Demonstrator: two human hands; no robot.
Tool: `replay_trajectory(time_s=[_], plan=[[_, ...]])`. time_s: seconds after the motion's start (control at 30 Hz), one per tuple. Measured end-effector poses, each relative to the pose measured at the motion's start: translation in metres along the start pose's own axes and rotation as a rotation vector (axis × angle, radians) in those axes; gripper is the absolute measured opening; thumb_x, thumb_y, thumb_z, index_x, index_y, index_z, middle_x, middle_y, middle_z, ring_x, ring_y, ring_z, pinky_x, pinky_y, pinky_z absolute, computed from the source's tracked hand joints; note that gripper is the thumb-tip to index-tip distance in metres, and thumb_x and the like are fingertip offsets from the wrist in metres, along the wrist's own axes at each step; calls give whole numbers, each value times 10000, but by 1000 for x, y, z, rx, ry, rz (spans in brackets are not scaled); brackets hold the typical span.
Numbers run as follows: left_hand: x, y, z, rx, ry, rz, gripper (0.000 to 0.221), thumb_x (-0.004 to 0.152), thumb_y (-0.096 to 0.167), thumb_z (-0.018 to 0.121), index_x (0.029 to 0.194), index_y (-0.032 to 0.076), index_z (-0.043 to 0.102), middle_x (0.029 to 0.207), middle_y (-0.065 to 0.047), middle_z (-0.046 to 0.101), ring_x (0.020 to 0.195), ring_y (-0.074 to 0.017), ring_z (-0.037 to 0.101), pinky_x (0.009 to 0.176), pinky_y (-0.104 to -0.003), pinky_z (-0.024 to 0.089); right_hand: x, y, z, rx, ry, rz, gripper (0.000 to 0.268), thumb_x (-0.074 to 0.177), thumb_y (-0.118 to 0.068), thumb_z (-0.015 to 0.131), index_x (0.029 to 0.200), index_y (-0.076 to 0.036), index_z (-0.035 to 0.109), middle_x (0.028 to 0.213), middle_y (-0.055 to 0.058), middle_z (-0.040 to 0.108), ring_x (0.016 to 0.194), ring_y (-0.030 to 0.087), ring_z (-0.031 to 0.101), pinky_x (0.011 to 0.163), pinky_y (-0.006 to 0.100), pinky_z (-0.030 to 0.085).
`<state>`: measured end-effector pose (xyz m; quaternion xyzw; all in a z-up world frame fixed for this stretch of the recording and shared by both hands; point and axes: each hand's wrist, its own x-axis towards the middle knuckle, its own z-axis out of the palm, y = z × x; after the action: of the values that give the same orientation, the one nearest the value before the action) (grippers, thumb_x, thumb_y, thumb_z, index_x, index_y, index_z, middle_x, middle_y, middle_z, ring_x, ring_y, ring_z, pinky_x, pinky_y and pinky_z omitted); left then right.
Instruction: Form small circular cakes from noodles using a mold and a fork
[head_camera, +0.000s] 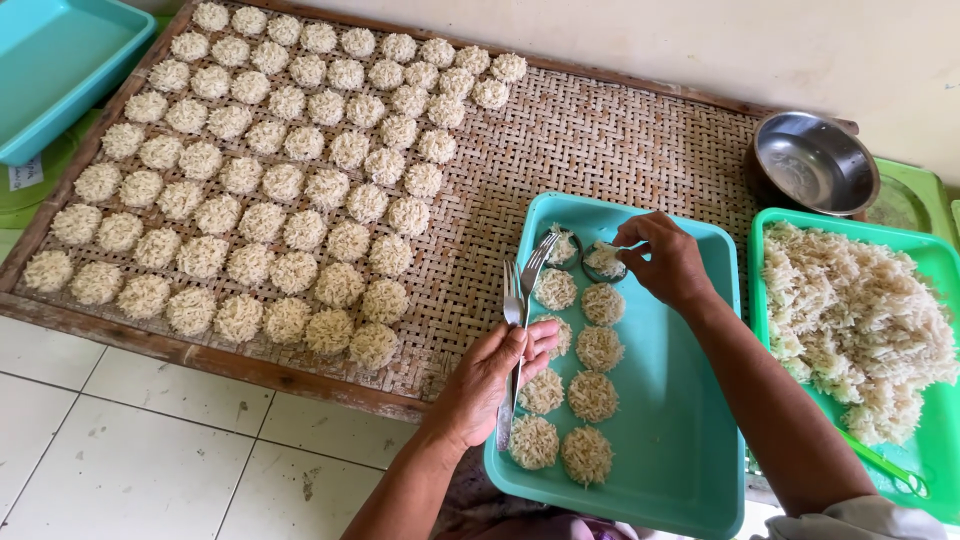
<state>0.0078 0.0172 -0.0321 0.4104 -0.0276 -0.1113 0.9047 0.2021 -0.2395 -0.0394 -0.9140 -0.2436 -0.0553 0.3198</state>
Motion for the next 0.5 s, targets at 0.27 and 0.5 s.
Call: replay_trajectory(time_s=[0.27, 0.5], plan=[[7, -3, 4, 8, 12, -106, 395, 1045, 311, 460, 1193, -47, 536, 1323, -269, 620, 1091, -332, 680, 897, -410, 599, -5, 1, -27, 583, -61, 184, 199, 958, -109, 655, 1155, -107, 676, 1269, 87, 603, 1139, 257, 618, 937, 414, 529], [25, -16, 29, 75, -12, -223, 283, 1139, 197, 422, 1110, -70, 511, 971, -302, 649, 601, -333, 722, 485, -410, 657, -6, -27, -38, 1599, 130, 459, 493, 1047, -508, 506, 1359, -131, 569, 1446, 159, 568, 1347, 316, 604, 1095, 467, 559]])
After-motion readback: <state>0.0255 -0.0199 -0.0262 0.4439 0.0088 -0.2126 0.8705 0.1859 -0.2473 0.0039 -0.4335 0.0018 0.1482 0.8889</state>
